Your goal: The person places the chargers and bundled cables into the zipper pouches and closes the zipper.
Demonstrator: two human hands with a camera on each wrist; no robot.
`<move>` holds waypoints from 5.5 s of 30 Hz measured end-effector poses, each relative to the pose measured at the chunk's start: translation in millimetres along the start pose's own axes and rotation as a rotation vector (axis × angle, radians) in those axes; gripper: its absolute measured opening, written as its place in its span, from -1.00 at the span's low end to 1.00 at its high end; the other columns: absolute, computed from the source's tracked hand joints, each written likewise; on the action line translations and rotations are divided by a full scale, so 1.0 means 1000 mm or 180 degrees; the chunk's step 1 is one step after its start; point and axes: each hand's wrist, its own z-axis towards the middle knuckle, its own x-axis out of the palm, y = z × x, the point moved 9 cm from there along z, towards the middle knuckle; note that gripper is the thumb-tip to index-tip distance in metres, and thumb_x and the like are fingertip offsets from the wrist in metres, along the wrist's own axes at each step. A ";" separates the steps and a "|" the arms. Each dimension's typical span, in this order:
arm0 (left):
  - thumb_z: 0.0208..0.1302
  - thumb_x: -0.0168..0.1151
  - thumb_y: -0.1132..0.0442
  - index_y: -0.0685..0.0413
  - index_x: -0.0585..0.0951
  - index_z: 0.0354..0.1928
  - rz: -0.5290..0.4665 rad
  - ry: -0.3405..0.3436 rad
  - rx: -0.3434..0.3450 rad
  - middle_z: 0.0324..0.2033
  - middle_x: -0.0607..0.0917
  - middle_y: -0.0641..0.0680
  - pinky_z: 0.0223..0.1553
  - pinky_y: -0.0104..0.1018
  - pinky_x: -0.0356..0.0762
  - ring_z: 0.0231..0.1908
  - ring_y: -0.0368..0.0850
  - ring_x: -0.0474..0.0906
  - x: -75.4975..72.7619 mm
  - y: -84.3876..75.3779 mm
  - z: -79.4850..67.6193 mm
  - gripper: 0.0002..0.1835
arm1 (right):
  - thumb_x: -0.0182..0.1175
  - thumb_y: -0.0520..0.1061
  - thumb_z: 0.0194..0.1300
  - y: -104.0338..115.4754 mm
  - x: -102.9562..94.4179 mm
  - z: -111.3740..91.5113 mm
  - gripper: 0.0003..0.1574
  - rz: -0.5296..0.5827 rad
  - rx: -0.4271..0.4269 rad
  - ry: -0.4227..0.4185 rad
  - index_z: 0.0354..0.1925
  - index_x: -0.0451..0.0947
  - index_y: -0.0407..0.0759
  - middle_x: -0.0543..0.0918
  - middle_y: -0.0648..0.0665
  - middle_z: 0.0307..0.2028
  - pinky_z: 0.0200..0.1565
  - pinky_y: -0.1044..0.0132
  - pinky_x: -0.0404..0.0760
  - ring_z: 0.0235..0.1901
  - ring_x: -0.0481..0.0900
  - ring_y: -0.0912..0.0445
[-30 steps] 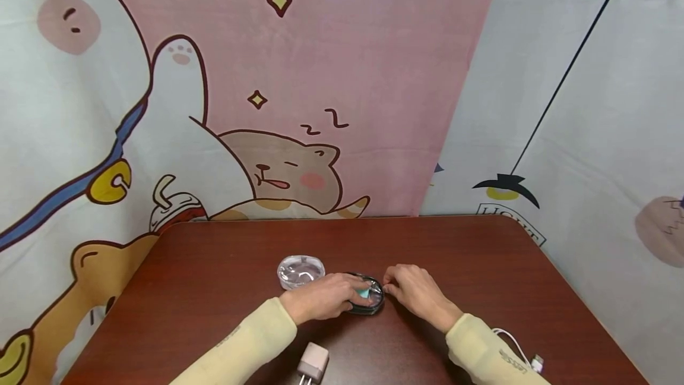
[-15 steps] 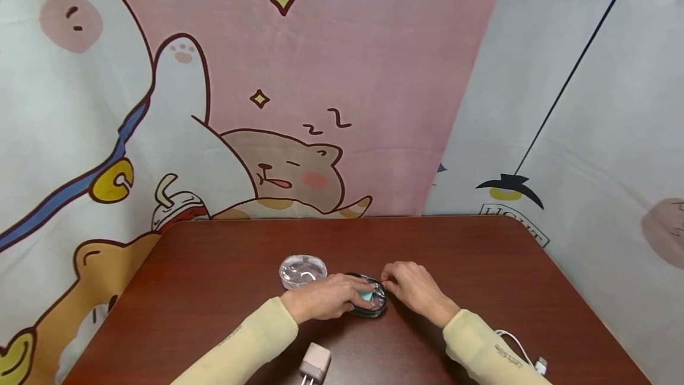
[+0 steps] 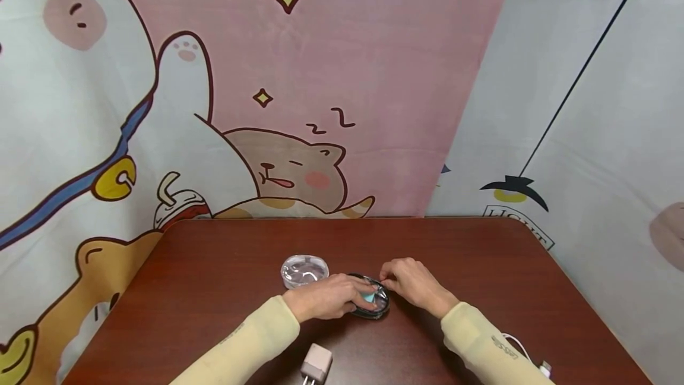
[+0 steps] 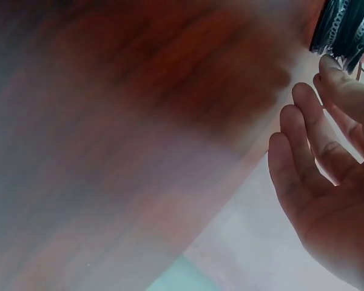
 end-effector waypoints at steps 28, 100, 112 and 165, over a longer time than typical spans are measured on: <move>0.42 0.37 0.12 -0.03 0.61 0.35 -0.0104 -0.0454 -0.0734 0.38 0.53 0.06 0.42 -0.15 0.33 0.43 0.03 0.37 -0.012 0.002 0.007 -0.52 | 0.37 -0.08 0.38 -0.011 -0.059 -0.056 -0.79 -0.0186 0.1035 -0.0138 -0.05 0.77 -0.08 0.75 0.00 -0.13 -0.25 0.00 0.68 -0.20 0.71 0.03; 0.15 0.57 0.05 0.24 0.34 0.51 -0.0845 -0.0603 -0.1826 0.53 0.24 0.30 0.44 0.38 0.06 0.54 0.39 -0.01 -0.019 0.115 -0.124 -0.05 | 0.24 0.17 0.49 -0.030 -0.068 -0.092 -0.41 -0.0070 0.0818 -0.0012 0.29 0.60 -0.13 0.47 -0.26 0.40 0.20 -0.36 0.45 0.38 0.38 -0.33; 0.13 0.59 0.22 0.17 0.58 0.32 -0.0591 -0.0239 -0.1511 0.24 0.62 0.19 0.25 0.08 0.49 0.23 0.14 0.54 -0.024 0.106 -0.097 -0.31 | 0.27 0.13 0.47 -0.035 -0.071 -0.098 -0.46 -0.0103 0.0923 -0.0040 0.24 0.64 -0.15 0.49 -0.29 0.38 0.18 -0.33 0.48 0.34 0.45 -0.28; 0.52 0.13 -0.19 0.16 0.74 0.09 -0.1563 -0.0946 -0.2058 -0.01 0.78 0.07 0.05 -0.08 0.64 -0.02 -0.12 0.69 -0.017 0.101 -0.085 -0.44 | 0.25 0.20 0.46 -0.087 -0.088 -0.161 -0.34 -0.0199 0.1630 0.0245 0.27 0.60 -0.22 0.52 -0.42 0.30 -0.05 -0.38 0.54 0.22 0.51 -0.41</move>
